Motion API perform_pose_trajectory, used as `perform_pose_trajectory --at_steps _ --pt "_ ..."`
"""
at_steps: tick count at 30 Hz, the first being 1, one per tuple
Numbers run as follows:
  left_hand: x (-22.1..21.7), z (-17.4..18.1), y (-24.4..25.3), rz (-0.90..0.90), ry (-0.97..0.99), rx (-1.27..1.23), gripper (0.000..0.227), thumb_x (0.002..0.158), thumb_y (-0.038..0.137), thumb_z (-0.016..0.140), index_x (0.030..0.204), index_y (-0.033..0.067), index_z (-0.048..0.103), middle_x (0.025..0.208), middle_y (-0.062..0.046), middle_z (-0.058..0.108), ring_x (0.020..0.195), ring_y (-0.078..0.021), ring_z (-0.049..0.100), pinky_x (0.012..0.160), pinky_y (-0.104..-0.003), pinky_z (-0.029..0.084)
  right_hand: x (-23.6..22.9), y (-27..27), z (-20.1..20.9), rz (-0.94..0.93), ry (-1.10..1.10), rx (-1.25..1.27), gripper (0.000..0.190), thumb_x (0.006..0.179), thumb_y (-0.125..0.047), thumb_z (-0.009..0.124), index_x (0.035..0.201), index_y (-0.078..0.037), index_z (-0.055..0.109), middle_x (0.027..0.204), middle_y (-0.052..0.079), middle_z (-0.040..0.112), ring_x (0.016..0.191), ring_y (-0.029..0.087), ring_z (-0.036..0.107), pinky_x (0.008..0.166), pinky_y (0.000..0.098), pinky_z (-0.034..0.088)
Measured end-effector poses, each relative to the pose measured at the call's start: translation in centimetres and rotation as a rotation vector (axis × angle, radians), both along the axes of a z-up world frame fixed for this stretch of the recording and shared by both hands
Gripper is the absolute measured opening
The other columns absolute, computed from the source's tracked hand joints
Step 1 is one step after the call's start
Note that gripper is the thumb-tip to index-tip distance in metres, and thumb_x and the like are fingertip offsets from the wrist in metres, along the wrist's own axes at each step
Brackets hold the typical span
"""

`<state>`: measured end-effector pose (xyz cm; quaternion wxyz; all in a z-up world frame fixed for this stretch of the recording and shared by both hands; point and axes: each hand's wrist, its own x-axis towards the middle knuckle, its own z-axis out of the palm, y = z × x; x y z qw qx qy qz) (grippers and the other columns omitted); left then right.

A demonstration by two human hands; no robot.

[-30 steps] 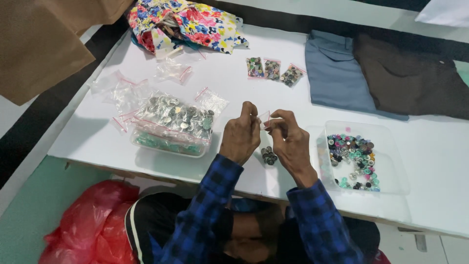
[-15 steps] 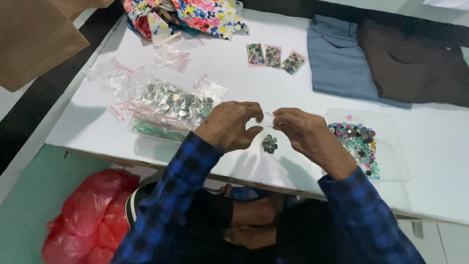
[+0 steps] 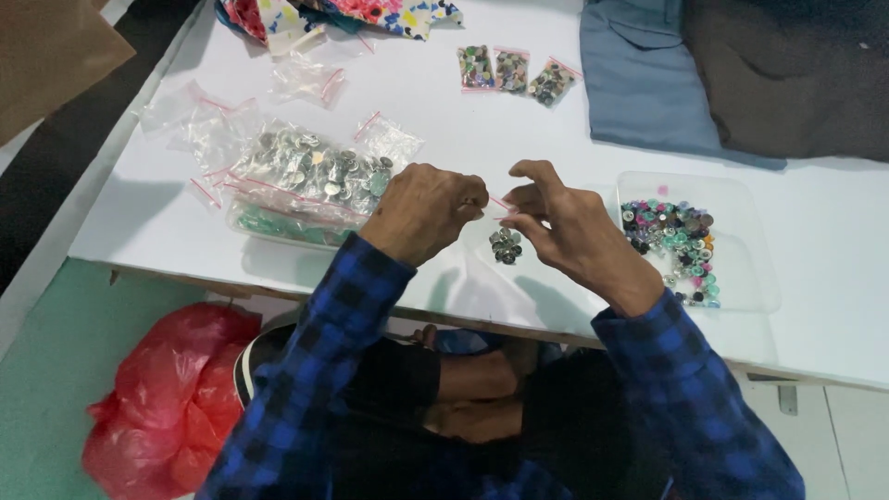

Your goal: Sorting decorative buttons from a container and placing them into small plastic bags

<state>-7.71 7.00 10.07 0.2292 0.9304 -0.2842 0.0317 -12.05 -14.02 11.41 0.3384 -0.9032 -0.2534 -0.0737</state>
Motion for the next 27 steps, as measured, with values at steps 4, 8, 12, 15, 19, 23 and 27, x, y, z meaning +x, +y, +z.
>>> perform_pose_trajectory --at_steps 4,8,12,15,19,23,27 --pt "1.0 -0.9 0.9 0.037 0.048 0.027 0.006 0.089 0.024 0.072 0.095 0.0216 0.074 0.083 -0.006 0.077 0.087 -0.0374 0.075 0.074 -0.051 0.059 0.3 -1.0 -1.3 -0.011 0.025 -0.107 0.027 0.094 -0.002 0.066 0.12 -0.004 0.061 0.107 0.019 0.074 0.09 0.033 0.076 0.075 0.0415 0.063" --pt "0.6 -0.5 1.5 0.051 0.115 0.028 0.015 0.087 0.02 0.076 0.099 0.0188 0.068 0.09 -0.006 0.078 0.092 -0.0386 0.074 0.08 -0.054 0.057 0.1 0.0 -2.9 -0.174 0.248 -0.469 0.033 0.092 -0.007 0.065 0.125 -0.012 0.069 0.124 0.011 0.071 0.102 0.034 0.074 0.085 0.0479 0.06" --pt "0.6 -0.5 1.6 0.043 0.178 0.024 0.009 0.09 0.021 0.071 0.098 0.0185 0.068 0.093 -0.007 0.078 0.095 -0.0395 0.073 0.082 -0.054 0.056 0.7 -0.3 -5.6 -0.261 0.255 -0.442 0.025 0.095 -0.01 0.063 0.116 -0.017 0.073 0.121 0.004 0.073 0.106 0.032 0.072 0.086 0.0444 0.058" --pt "0.6 -0.4 1.3 0.042 0.186 0.063 0.004 0.093 0.02 0.068 0.097 0.0192 0.07 0.095 -0.01 0.078 0.096 -0.041 0.073 0.084 -0.053 0.056 1.5 -1.6 -7.9 -0.277 0.248 -0.423 0.021 0.095 -0.012 0.065 0.113 -0.02 0.071 0.113 0.002 0.074 0.106 0.027 0.073 0.088 0.0394 0.058" --pt "1.2 -0.9 0.9 0.035 0.176 0.04 0.006 0.09 0.017 0.073 0.093 0.019 0.068 0.091 -0.008 0.077 0.093 -0.0389 0.074 0.081 -0.05 0.057 1.0 -1.6 -7.6 -0.255 0.223 -0.341 0.018 0.094 -0.006 0.063 0.108 -0.015 0.071 0.104 0.008 0.075 0.099 0.031 0.074 0.085 0.0417 0.059" --pt "1.3 -1.1 0.7 0.043 0.204 0.009 0.01 0.088 0.016 0.076 0.091 0.0183 0.066 0.087 -0.008 0.076 0.091 -0.037 0.075 0.079 -0.049 0.057 1.1 -2.2 -8.6 -0.275 0.158 -0.227 0.017 0.09 -0.006 0.069 0.103 -0.017 0.071 0.096 0.008 0.075 0.094 0.03 0.074 0.081 0.0406 0.059" --pt "1.9 -2.1 0.5 0.03 0.23 -0.023 0.013 0.086 0.016 0.077 0.09 0.0164 0.065 0.085 -0.009 0.075 0.091 -0.0387 0.074 0.079 -0.049 0.057 0.4 -2.3 -7.5 -0.298 0.092 -0.017 0.017 0.089 -0.004 0.073 0.104 -0.012 0.072 0.092 0.01 0.075 0.088 0.027 0.074 0.078 0.0346 0.06"
